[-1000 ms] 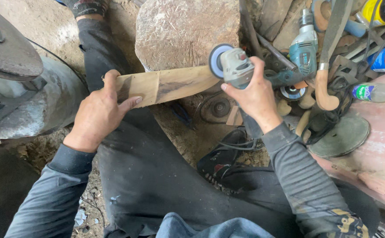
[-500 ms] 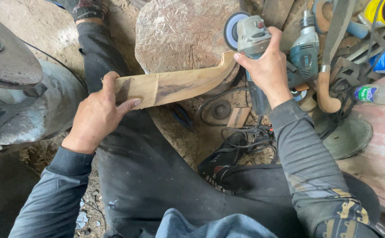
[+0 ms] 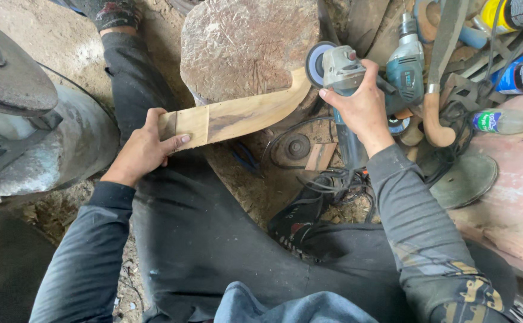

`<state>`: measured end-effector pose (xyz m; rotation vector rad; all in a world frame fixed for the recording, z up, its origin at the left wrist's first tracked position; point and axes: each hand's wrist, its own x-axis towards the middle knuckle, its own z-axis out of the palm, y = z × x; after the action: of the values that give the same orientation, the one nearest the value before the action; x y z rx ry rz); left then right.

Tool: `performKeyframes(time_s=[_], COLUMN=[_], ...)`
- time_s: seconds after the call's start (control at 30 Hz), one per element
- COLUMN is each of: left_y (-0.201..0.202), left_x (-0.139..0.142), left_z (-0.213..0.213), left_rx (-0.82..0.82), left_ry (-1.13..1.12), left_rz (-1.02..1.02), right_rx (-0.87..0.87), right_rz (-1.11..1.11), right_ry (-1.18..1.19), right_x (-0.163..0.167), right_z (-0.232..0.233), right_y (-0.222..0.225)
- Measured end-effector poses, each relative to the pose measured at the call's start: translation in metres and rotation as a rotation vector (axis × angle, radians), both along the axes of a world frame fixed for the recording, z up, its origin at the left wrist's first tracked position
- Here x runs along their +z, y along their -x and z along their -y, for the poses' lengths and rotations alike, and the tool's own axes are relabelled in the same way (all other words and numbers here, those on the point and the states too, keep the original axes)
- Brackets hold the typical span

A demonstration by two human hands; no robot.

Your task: The person sits on the floor and uses an angle grinder with a sanding disc to smooth a curved wooden piece. They hold the wood with one hand and move the grinder along its surface, then flip the piece to sand the other side.

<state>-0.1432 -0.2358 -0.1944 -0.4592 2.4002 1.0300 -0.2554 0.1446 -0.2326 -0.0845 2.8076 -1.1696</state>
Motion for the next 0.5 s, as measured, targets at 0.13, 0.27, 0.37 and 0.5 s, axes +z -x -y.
performKeyframes(time_s=[0.13,0.27,0.37,0.5], left_y=[-0.006,-0.011,-0.017,-0.025], left_x=[0.001,0.001,0.001,0.002], left_z=[0.000,-0.001,-0.002,-0.003], left_rx=[0.007,0.033,0.024,0.013], left_ry=[-0.005,-0.023,-0.012,-0.009], left_rz=[-0.018,-0.011,-0.044,-0.067], right_rx=[-0.017,0.030,0.045,0.081], right_rz=[0.095,0.044,0.083,0.185], right_ry=[-0.026,-0.117,-0.139,-0.235], right_x=[0.019,0.040,0.050,0.058], right_z=[0.012,0.026,0.040,0.066], right_y=[-0.022,-0.049,-0.076,-0.109])
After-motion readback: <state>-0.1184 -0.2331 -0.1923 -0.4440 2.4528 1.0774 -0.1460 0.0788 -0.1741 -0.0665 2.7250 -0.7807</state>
